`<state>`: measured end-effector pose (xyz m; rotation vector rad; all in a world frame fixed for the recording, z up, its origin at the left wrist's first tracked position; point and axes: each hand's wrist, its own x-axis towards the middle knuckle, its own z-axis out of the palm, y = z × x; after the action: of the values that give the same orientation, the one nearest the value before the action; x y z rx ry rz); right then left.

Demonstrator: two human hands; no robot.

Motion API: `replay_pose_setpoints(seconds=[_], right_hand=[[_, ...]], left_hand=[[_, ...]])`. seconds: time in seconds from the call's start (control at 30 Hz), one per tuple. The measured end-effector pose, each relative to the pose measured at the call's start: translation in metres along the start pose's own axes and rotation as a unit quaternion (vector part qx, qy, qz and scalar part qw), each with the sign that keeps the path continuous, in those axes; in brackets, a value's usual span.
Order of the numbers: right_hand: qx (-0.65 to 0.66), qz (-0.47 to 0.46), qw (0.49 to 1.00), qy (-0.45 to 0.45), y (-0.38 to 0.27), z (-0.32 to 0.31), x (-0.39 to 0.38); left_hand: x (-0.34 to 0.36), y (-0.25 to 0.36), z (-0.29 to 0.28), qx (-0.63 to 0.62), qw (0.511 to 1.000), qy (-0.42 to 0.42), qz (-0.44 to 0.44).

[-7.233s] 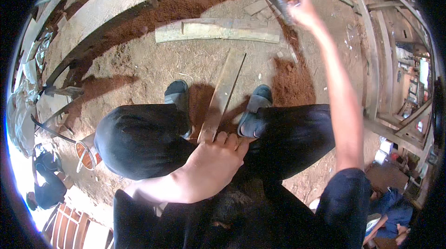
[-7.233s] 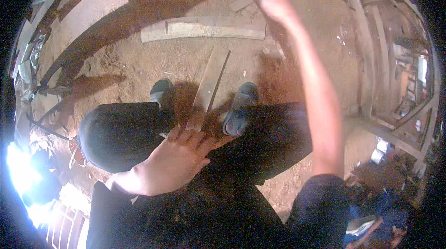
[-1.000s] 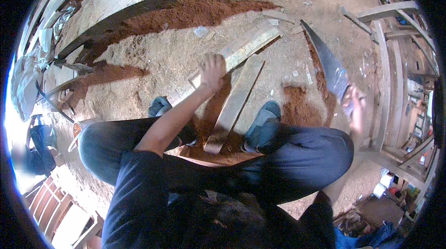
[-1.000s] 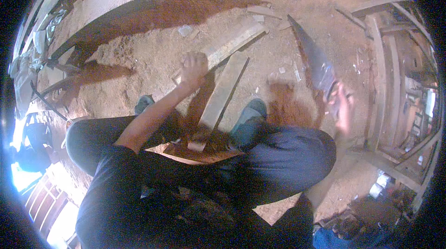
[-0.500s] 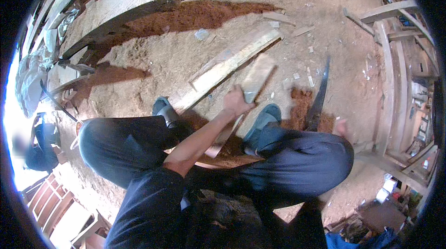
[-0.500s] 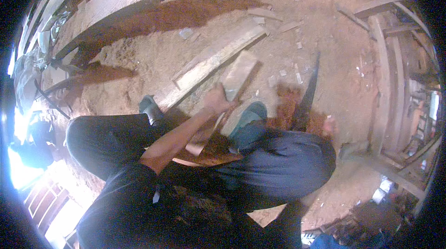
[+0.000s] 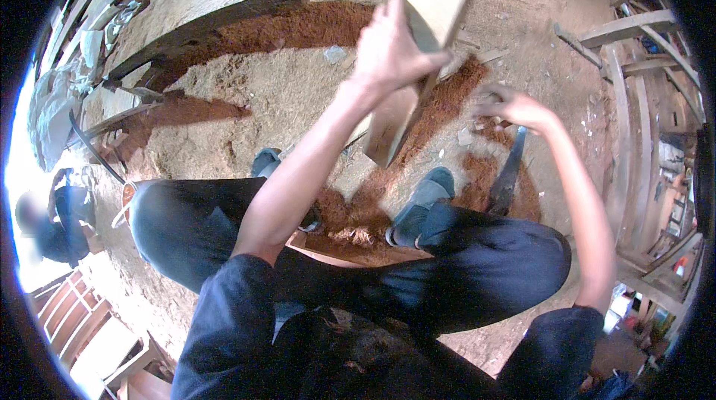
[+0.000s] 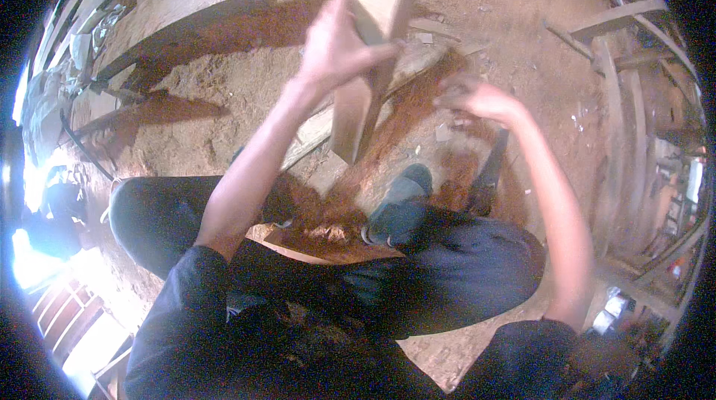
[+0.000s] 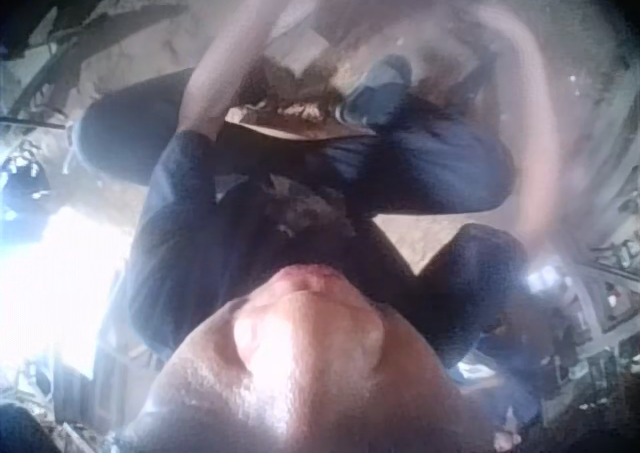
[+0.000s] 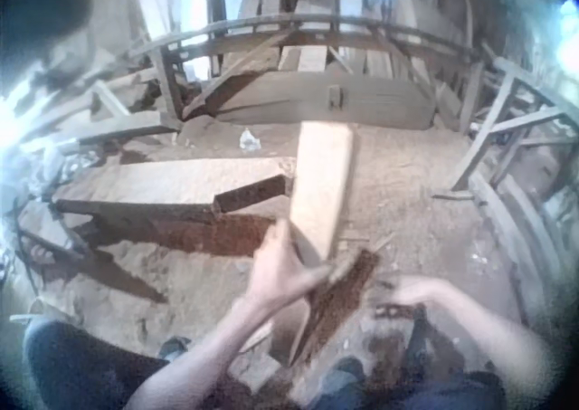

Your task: The person sits on the floor and uses a hand saw to cut a small piece of wood placed on a support. The person holds the wood with one hand and saws with the other, producing sawdust.

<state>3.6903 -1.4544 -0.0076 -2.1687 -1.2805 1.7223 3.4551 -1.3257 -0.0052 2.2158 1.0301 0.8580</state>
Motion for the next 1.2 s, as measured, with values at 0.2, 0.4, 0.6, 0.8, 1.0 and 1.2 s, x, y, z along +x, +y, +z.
replay_pose_setpoints(seconds=[0.2,0.4,0.6,0.8,1.0,1.2], right_hand=[[0.355,-0.017,0.934,0.024,-0.011,0.190,0.160],[0.381,0.025,0.909,0.167,-0.102,0.316,0.245],[0.372,0.062,0.898,0.228,-0.109,0.331,0.259],[0.439,0.053,0.878,0.182,-0.051,0.313,0.223],[0.491,-0.078,0.867,0.025,0.113,0.299,0.159],[0.375,0.156,0.844,0.350,0.107,0.280,0.138]], left_hand=[[-0.006,-0.006,-0.105,0.008,0.989,0.114,-0.094],[-0.012,-0.019,-0.148,0.017,0.979,0.196,-0.051],[-0.026,-0.036,-0.178,-0.038,0.977,0.185,-0.098],[-0.032,-0.050,-0.183,-0.039,0.975,0.202,-0.086],[-0.030,-0.036,-0.186,-0.064,0.973,0.210,-0.070],[-0.029,-0.030,-0.179,-0.010,0.978,0.207,-0.031]])
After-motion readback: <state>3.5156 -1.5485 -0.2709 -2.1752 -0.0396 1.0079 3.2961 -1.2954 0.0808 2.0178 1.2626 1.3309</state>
